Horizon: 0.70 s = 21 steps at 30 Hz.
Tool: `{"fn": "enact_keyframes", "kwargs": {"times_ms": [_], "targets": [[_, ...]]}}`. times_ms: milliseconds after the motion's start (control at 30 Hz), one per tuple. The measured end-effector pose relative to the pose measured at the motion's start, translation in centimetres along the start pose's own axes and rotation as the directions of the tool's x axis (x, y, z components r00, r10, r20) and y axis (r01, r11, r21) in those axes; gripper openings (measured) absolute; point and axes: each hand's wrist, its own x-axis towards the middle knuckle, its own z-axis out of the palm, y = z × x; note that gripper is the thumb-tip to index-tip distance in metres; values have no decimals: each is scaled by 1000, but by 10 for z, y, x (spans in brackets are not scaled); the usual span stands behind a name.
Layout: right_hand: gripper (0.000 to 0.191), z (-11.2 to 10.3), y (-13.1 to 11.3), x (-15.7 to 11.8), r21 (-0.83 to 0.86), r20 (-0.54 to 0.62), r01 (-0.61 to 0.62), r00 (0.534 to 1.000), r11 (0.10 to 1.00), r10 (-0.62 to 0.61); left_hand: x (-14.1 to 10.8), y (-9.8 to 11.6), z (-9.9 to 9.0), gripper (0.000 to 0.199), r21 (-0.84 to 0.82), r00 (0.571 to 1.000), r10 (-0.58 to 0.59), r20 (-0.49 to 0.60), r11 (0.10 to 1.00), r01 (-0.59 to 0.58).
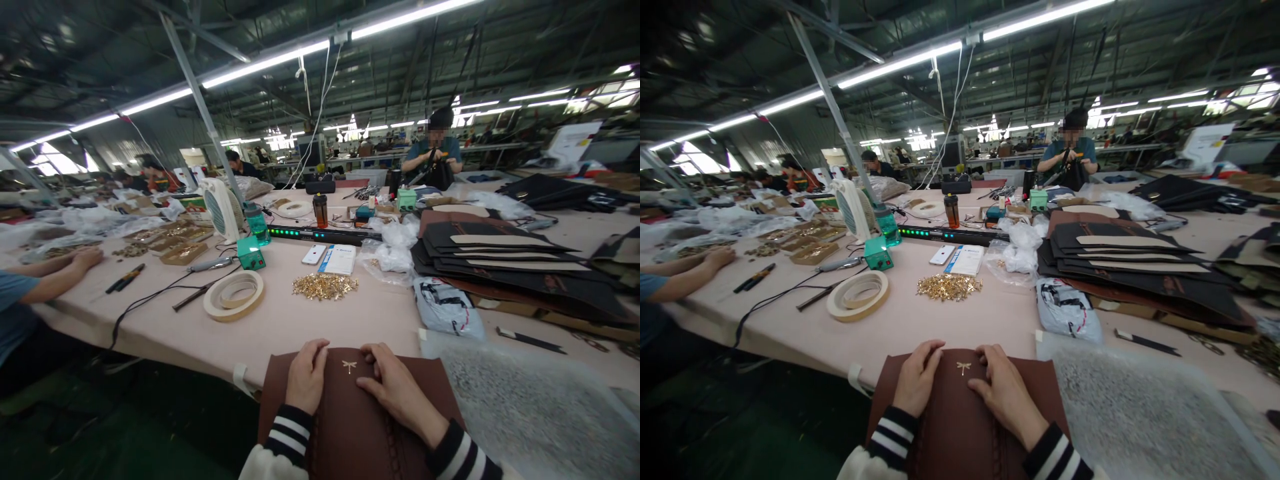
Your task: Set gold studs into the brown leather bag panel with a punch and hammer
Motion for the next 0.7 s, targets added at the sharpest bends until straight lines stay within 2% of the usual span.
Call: {"fn": "enact_keyframes", "kwargs": {"times_ms": [233, 400, 500, 600, 700], "targets": [[52, 2, 5, 2, 45, -7, -24, 1000, 999, 24, 2, -19, -14, 48, -217, 975, -196, -109, 962, 169], [66, 2, 1, -1, 59, -30, -30, 999, 998, 32, 24, -50, -50, 46, -35, 927, -243, -287, 969, 243], [77, 3, -7, -2, 4, -28, -24, 999, 1000, 24, 37, -66, -73, 37, 56, 929, -240, -282, 962, 265], [87, 3, -13, 3, -126, -36, 12, 999, 992, -17, 39, -73, -88, 29, 144, 939, -227, -257, 952, 270], [92, -3, -21, 11, -282, -25, 15, 999, 959, -23, 37, -65, -88, 26, 209, 941, -212, -265, 940, 271]]}}
